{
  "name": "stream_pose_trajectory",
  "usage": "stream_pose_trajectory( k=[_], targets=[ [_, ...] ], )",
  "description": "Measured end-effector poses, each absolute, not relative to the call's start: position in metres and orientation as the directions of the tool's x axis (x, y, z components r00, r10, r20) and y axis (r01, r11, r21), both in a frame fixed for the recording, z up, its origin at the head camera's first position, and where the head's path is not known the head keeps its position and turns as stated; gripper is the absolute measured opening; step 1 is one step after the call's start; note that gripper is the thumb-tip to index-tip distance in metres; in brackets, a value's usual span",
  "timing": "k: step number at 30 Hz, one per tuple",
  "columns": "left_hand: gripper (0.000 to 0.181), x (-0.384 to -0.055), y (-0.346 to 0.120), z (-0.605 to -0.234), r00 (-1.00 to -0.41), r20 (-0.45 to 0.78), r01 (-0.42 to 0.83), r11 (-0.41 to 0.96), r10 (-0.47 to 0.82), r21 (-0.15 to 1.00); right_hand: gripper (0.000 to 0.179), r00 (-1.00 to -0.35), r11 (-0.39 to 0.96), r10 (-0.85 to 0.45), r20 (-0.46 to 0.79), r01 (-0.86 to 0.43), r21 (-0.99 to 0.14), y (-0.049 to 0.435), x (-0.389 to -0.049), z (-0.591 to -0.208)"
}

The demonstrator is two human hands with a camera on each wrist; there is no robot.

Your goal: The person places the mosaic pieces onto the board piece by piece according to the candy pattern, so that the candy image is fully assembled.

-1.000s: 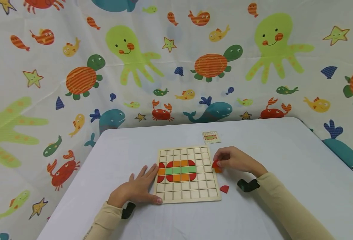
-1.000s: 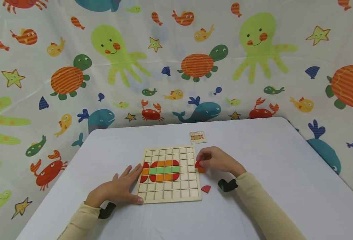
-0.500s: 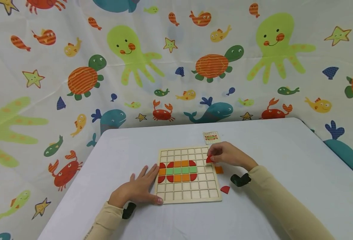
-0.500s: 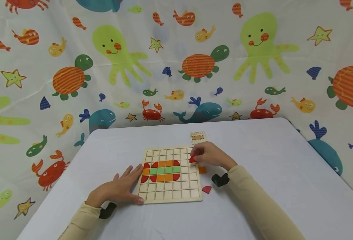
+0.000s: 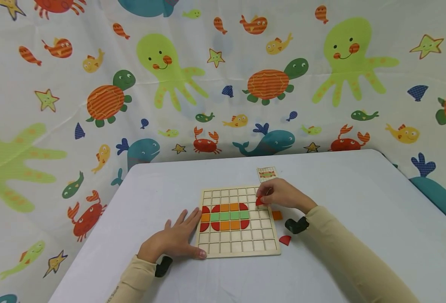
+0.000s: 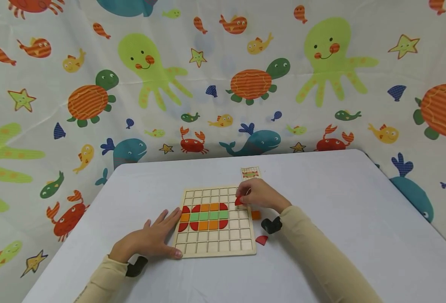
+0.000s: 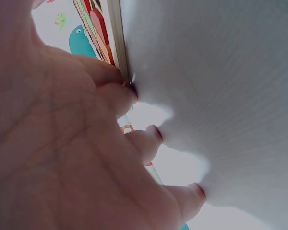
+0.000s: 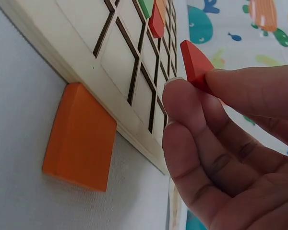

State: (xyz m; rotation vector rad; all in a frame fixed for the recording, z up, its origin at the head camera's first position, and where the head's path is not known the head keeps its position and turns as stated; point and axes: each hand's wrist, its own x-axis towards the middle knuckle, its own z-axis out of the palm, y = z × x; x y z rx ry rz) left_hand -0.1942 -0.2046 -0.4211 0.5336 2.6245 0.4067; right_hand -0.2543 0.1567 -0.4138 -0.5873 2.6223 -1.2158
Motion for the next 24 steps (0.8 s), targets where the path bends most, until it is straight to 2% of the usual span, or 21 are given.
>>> stream_pose_trajectory(
  k=[7,24],
  targets=[
    [0.126,-0.194,-0.205,-0.421,-0.833,-0.352,0.303,0.884,0.427,0.356,0.01,-0.907,0.638,-0.42,-0.045,-0.259,-0.725,0.144,-0.257,-0.413],
    [0.127,-0.199,-0.208,-0.422,-0.829,-0.358,0.306,0.884,0.43,0.353,0.013,-0.879,0.673,-0.477,-0.007,-0.36,-0.647,0.126,-0.262,-0.416]
  ],
)
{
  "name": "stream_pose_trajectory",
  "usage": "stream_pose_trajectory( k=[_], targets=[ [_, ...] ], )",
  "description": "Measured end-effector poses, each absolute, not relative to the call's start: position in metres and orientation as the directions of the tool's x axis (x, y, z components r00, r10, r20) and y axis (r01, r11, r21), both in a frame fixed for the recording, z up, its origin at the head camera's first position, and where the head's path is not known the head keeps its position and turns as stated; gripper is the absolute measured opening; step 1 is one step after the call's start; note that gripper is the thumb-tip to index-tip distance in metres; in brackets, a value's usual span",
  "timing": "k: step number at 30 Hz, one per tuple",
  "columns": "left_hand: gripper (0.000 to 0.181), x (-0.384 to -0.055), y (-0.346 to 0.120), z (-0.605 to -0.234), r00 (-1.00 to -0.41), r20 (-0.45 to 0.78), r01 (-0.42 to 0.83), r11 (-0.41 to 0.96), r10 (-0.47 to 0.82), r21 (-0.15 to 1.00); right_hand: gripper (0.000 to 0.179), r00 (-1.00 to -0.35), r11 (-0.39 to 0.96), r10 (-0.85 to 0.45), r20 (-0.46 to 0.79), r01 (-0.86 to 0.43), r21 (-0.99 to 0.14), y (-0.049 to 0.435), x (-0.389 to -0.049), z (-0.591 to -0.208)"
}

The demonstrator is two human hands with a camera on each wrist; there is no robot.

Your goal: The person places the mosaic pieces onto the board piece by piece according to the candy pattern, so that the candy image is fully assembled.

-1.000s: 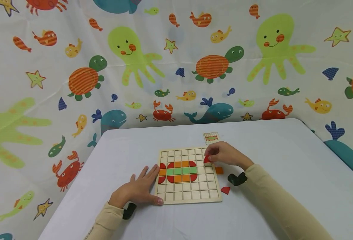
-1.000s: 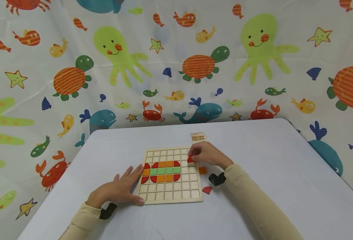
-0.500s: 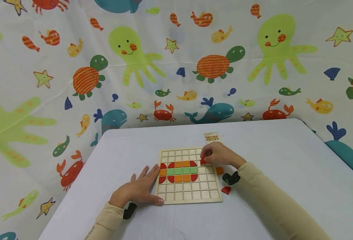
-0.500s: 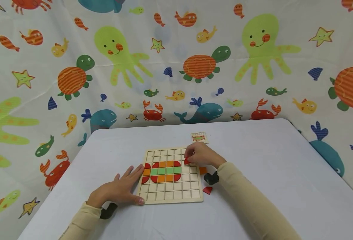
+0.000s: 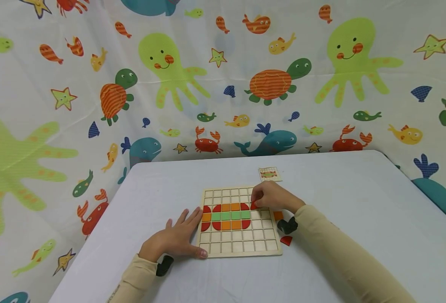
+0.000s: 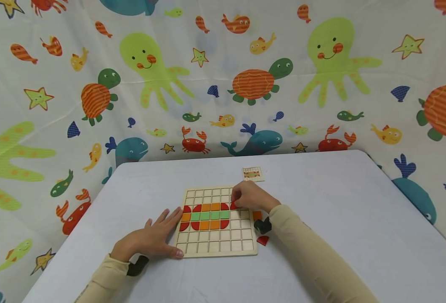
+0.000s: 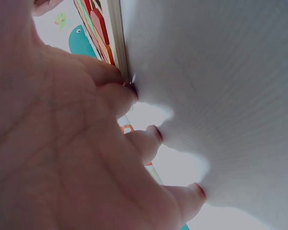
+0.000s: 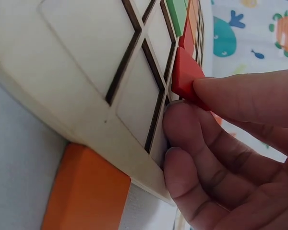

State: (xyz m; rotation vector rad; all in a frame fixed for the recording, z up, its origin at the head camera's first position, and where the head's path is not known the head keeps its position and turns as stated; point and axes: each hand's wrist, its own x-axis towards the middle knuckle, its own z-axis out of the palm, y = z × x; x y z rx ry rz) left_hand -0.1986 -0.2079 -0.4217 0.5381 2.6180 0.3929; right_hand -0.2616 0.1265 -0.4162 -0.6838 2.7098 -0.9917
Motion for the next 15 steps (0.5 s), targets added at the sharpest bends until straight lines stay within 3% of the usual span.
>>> stream_pose_trajectory(
  k=[15],
  targets=[
    [0.127,-0.198,-0.2063,-0.4201,-0.834,-0.358,0.296,0.888,0.421,0.353,0.005,-0.867,0.687,-0.497,-0.029,-0.374,-0.623,0.1252,-0.2633,-0.4171]
  ],
)
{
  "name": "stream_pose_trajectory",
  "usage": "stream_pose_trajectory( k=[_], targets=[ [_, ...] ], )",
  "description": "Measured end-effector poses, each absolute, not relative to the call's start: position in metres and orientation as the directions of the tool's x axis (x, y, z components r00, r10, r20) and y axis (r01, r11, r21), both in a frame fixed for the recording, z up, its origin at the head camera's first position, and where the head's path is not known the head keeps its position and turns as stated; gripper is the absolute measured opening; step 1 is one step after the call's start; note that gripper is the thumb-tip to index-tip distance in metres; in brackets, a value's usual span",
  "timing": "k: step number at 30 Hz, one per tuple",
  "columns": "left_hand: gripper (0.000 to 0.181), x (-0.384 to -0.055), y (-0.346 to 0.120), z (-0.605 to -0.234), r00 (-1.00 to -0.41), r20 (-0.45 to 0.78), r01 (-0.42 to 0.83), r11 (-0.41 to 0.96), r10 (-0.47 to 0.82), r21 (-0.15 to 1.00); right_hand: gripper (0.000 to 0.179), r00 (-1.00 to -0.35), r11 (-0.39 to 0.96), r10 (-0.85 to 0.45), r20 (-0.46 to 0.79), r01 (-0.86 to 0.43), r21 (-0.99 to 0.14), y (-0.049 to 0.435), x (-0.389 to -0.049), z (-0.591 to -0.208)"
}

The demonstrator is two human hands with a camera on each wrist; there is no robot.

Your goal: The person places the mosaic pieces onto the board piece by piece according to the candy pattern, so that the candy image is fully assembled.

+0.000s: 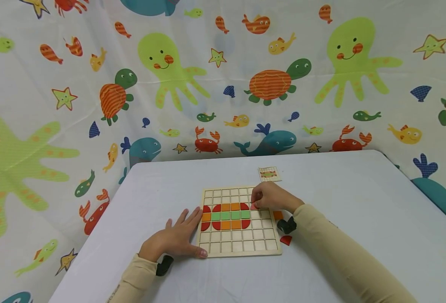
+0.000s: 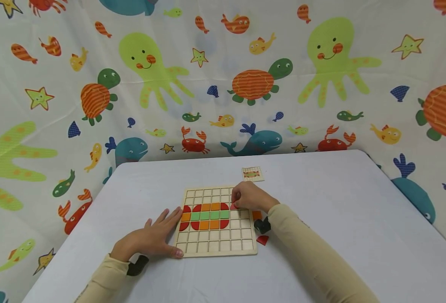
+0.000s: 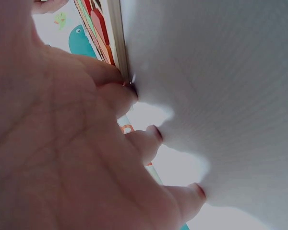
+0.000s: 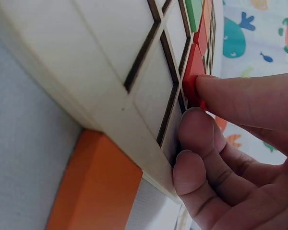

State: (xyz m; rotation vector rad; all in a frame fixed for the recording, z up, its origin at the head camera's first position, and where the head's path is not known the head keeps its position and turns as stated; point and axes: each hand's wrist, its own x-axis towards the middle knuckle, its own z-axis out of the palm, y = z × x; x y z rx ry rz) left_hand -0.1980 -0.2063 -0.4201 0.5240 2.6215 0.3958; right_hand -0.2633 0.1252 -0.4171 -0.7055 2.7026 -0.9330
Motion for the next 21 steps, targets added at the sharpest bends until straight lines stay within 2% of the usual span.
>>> stream_pose_trajectory(
  k=[6,11,21],
  targets=[
    [0.127,-0.198,-0.2062,-0.4196,-0.834,-0.359,0.292,0.887,0.419,0.356,0.005,-0.868,0.696,-0.496,-0.022,-0.382,-0.608,0.1252,-0.2632,-0.4182],
    [0.127,-0.1978,-0.2079,-0.4199,-0.832,-0.36,0.291,0.885,0.421,0.363,0.012,-0.874,0.702,-0.486,-0.009,-0.385,-0.599,0.1226,-0.2617,-0.4201],
    [0.127,-0.1968,-0.208,-0.4181,-0.831,-0.361,0.296,0.886,0.423,0.356,0.011,-0.881,0.699,-0.473,0.01,-0.382,-0.605,0.1229,-0.2557,-0.419]
  ],
)
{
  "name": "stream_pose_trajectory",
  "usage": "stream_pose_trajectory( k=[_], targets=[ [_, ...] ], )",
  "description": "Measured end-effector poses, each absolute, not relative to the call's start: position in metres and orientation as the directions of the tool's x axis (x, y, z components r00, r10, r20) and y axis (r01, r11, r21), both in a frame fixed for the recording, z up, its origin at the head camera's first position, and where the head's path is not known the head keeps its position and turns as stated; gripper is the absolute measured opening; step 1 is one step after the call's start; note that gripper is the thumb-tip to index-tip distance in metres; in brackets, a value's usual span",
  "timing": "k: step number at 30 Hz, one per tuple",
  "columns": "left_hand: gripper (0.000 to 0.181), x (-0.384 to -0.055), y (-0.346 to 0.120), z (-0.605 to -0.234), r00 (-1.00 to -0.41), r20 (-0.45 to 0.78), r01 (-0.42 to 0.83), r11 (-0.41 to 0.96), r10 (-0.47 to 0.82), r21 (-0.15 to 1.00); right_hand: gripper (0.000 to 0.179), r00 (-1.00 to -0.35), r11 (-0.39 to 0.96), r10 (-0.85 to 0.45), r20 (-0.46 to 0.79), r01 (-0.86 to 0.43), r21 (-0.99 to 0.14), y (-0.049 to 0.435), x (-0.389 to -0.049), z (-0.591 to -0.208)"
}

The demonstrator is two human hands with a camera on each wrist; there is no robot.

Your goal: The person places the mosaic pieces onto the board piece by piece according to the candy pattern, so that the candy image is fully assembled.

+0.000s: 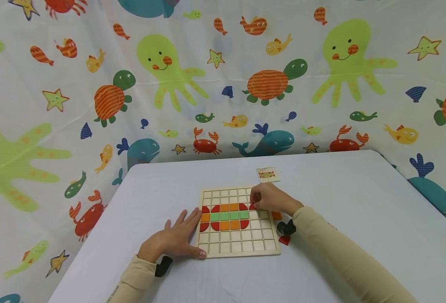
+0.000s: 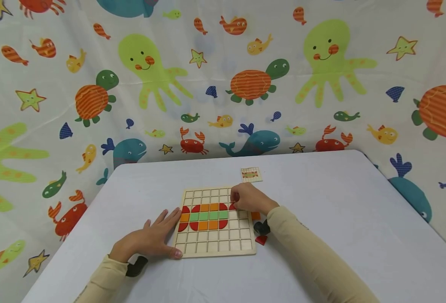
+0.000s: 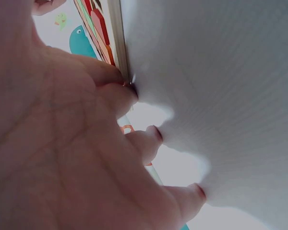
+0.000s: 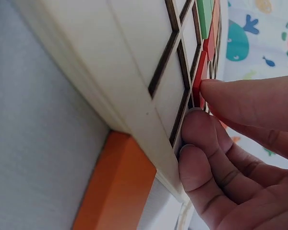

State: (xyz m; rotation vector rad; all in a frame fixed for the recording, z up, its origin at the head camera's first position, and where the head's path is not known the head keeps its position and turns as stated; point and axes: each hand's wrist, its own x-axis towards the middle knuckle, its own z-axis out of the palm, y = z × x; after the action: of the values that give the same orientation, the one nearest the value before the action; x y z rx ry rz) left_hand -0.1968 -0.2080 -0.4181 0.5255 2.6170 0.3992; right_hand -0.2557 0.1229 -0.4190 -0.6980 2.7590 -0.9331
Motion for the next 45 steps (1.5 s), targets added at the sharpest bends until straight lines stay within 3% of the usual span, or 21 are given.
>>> stream_pose_trajectory(
  k=[10,32,39,45],
  targets=[
    [0.127,-0.198,-0.209,-0.419,-0.83,-0.359,0.302,0.886,0.426,0.352,0.016,-0.9,0.712,-0.434,0.035,-0.366,-0.599,0.132,-0.252,-0.422],
    [0.126,-0.199,-0.211,-0.418,-0.824,-0.342,0.329,0.873,0.452,0.359,0.08,-0.927,0.707,-0.356,-0.116,-0.186,-0.683,0.168,-0.229,-0.416],
    [0.127,-0.199,-0.211,-0.419,-0.824,-0.343,0.324,0.872,0.45,0.366,0.069,-0.909,0.724,-0.385,-0.162,-0.189,-0.663,0.175,-0.226,-0.416],
    [0.127,-0.199,-0.211,-0.419,-0.824,-0.344,0.324,0.872,0.451,0.367,0.043,-0.902,0.746,-0.394,-0.176,-0.202,-0.634,0.177,-0.223,-0.418]
  ],
)
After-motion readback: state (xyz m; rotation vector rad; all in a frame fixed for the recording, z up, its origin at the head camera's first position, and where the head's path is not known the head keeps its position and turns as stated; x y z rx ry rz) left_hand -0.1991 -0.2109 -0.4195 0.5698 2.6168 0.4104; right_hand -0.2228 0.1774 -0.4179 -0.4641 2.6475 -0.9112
